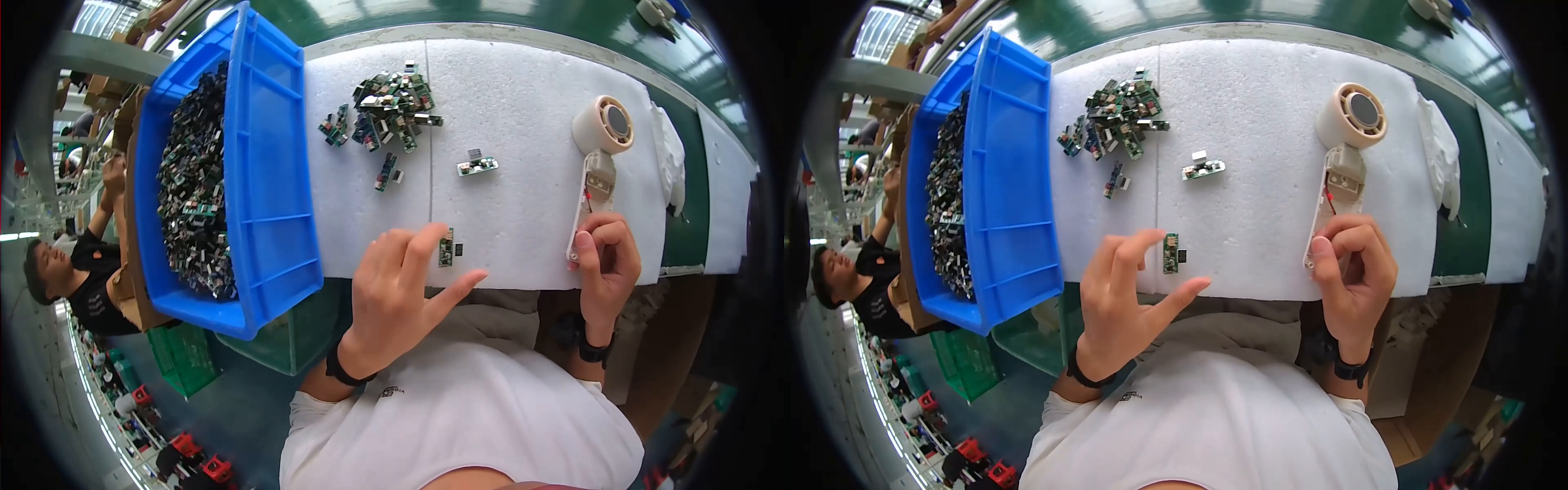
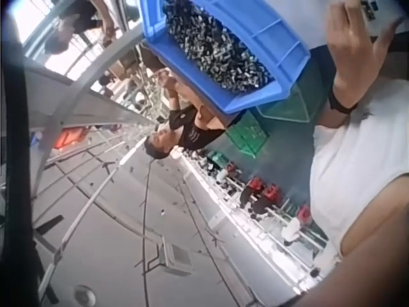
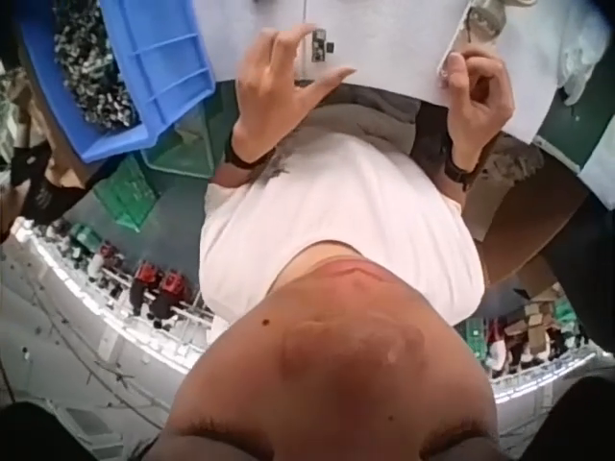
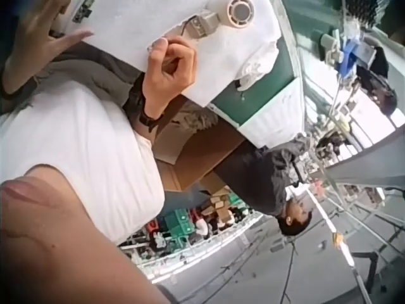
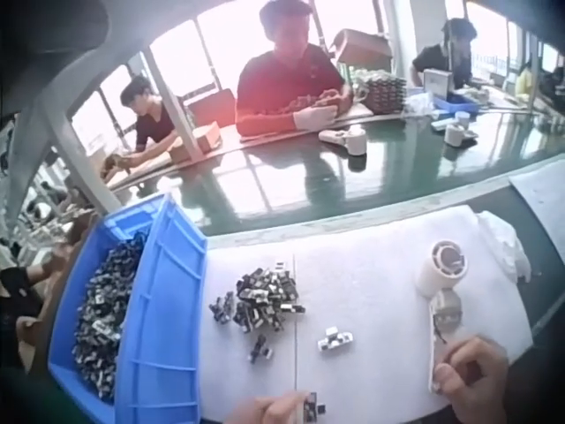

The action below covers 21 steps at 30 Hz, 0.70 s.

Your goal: The person connects a circuit board to the wires of a handheld fan by hand, then sets the fan aside. They then grab a handful of circuit boards from a blue bin and repeat the assembly process with another fan.

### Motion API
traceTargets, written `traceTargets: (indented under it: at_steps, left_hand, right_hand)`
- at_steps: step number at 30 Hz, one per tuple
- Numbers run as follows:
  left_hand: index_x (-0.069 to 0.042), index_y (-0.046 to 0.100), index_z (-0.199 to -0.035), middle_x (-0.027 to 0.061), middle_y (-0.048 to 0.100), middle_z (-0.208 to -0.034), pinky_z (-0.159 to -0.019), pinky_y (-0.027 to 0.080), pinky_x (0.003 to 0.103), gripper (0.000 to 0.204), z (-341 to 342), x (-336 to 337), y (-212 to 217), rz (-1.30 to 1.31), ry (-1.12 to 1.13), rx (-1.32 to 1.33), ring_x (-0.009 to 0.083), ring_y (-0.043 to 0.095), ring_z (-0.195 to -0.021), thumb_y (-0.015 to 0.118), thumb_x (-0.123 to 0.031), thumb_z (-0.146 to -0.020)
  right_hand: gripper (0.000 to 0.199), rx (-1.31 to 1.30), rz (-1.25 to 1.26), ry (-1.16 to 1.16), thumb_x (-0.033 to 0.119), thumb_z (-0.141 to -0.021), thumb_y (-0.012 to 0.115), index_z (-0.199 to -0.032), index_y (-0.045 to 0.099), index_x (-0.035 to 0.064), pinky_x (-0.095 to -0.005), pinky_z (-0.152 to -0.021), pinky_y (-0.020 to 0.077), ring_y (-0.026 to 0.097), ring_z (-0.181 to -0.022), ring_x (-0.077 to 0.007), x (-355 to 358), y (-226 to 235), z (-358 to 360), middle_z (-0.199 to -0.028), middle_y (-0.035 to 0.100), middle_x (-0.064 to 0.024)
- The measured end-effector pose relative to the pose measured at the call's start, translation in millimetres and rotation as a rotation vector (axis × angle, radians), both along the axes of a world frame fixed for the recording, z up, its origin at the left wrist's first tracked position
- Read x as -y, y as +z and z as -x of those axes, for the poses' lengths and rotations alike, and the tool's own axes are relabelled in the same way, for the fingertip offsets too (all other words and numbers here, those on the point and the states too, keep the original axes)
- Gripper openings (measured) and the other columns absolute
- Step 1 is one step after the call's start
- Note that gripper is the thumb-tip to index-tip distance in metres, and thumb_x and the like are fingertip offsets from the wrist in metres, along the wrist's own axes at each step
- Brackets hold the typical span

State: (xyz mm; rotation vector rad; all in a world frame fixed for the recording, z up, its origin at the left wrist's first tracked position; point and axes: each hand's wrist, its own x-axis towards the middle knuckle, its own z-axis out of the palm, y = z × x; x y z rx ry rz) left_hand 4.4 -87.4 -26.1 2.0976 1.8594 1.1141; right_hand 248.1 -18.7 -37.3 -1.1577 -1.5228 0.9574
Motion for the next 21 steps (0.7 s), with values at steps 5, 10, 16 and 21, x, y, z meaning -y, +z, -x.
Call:
traceTargets:
  at_steps: [5,10,16,21]
  left_hand:
    - [-0.003,0.066,-0.116,0.0093,0.058,-0.09,-0.061,0.047,0.035,0.031,-4.4,-20.1,3.7,0.086,-0.078,-0.081,0.0247,0.056,-0.072,0.075,-0.009,-0.087]
    - [-0.003,0.067,-0.119,0.0104,0.065,-0.096,-0.068,0.052,0.033,0.034,-10.7,-38.5,14.9,0.149,-0.22,0.182,0.0229,0.063,-0.076,0.074,-0.001,-0.086]
    - [0.002,0.065,-0.12,0.0123,0.07,-0.109,-0.08,0.056,0.028,0.033,-16.0,-66.7,-1.6,0.197,-0.412,0.652,0.0164,0.07,-0.089,0.069,0.009,-0.088]
    - [0.007,0.062,-0.119,0.0136,0.07,-0.109,-0.083,0.056,0.03,0.031,-9.0,-71.1,-31.7,0.276,-0.52,0.832,0.0181,0.071,-0.094,0.065,0.012,-0.088]
  right_hand:
    - [0.019,-0.006,-0.02,-0.018,-0.003,-0.088,0.069,-0.077,0.054,0.0017,-0.0208,-0.056,0.0367,0.05,-0.064,-0.0061,-9.1,-2.6,-5.9,-0.089,0.062,-0.0063]
    - [0.019,0.051,-0.055,0.053,0.0,-0.088,0.071,-0.078,0.055,0.0028,-0.0221,-0.056,0.0424,0.053,-0.063,-0.0083,-5.6,2.1,8.9,-0.089,0.062,-0.0066]
    - [0.018,0.204,-0.1,0.293,0.002,-0.078,0.082,-0.081,0.064,0.004,-0.0247,-0.049,0.043,0.055,-0.057,-0.009,8.0,12.2,28.1,-0.078,0.065,-0.0045]
    - [0.017,0.24,-0.09,0.345,0.002,-0.076,0.083,-0.085,0.068,0.0051,-0.0254,-0.048,0.0445,0.056,-0.054,-0.0102,-4.9,16.1,21.5,-0.079,0.066,-0.0041]
